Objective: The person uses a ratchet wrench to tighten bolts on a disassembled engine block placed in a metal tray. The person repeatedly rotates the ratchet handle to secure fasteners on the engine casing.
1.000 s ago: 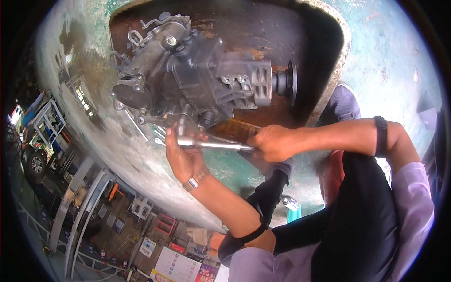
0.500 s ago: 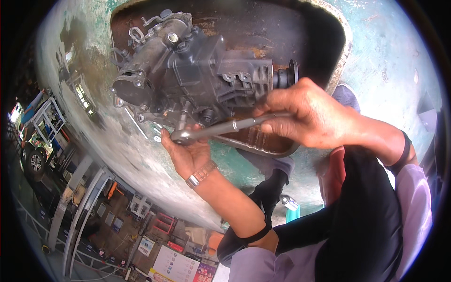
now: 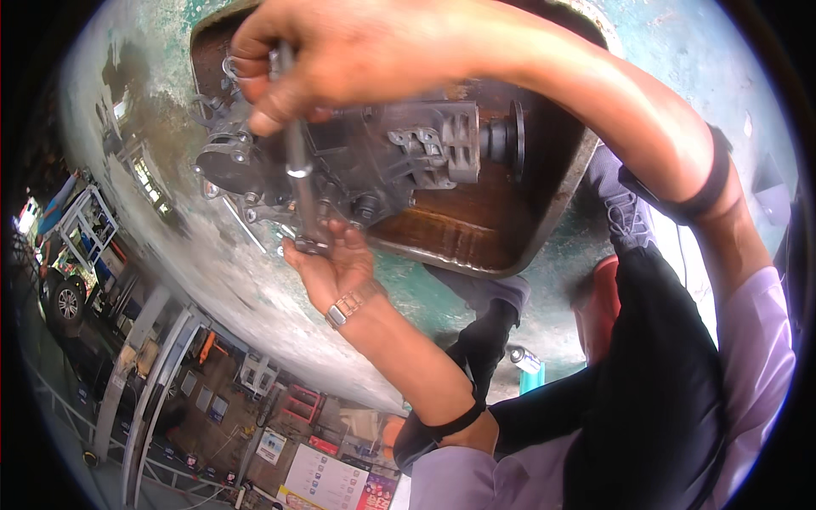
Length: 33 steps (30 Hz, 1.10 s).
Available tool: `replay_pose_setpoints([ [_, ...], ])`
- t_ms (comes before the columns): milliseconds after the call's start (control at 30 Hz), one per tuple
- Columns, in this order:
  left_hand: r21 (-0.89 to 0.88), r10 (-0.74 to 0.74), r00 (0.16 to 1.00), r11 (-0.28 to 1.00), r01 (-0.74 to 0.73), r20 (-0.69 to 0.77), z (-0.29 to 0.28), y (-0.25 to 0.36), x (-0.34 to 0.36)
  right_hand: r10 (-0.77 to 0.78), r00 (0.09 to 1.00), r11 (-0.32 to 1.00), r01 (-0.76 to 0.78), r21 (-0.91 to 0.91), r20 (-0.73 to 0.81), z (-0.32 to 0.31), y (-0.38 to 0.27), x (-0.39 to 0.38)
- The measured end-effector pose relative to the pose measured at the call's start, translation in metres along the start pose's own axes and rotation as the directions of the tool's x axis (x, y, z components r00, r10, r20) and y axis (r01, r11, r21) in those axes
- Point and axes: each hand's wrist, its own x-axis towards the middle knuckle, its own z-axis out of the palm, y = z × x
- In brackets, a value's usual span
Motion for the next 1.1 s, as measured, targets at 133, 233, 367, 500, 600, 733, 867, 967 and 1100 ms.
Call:
replay_pose_setpoints([
  [133,-0.009,0.018,0.998,1.0,-0.017,0.064,-0.004,-0.003,0.002,-0.056,0.996,0.996,0.051,-0.071,-0.07,0.008,0.0,0.007],
  [233,-0.022,0.015,0.996,1.0,-0.013,0.084,-0.007,-0.006,0.004,-0.23,0.968,0.958,0.207,-0.197,-0.103,0.014,0.004,0.006],
  [367,-0.053,-0.011,0.996,0.998,0.016,0.086,-0.007,-0.004,0.004,-0.064,0.998,0.989,0.061,-0.136,-0.017,0.005,0.006,0.014],
  [500,-0.074,-0.034,0.991,0.996,0.044,0.132,0.0,-0.002,-0.001,-0.141,0.99,0.99,0.141,0.026,0.001,-0.005,0.01,0.013],
  [600,-0.06,0.03,0.998,0.998,-0.027,0.058,0.003,-0.008,-0.003,-0.061,0.996,0.997,0.058,-0.053,-0.061,-0.003,0.015,0.016],
  [733,0.0,0.064,0.993,0.998,-0.064,0.098,-0.001,-0.007,0.004,-0.02,0.991,0.954,-0.022,-0.3,-0.136,0.007,0.024,0.04],
  [867,-0.029,0.095,0.994,0.995,-0.094,0.048,-0.003,-0.003,0.021,-0.068,0.996,0.979,0.057,-0.197,-0.051,0.004,0.024,0.028],
  [967,0.038,0.125,0.992,0.991,-0.125,0.016,-0.004,-0.006,0.019,-0.003,0.998,0.996,-0.002,-0.091,-0.056,-0.001,0.004,-0.018],
  [1100,0.155,0.172,0.982,0.975,-0.16,-0.072,0.0,-0.014,0.007,0.641,0.767,0.75,-0.626,-0.216,0.003,0.004,-0.036,-0.021],
])
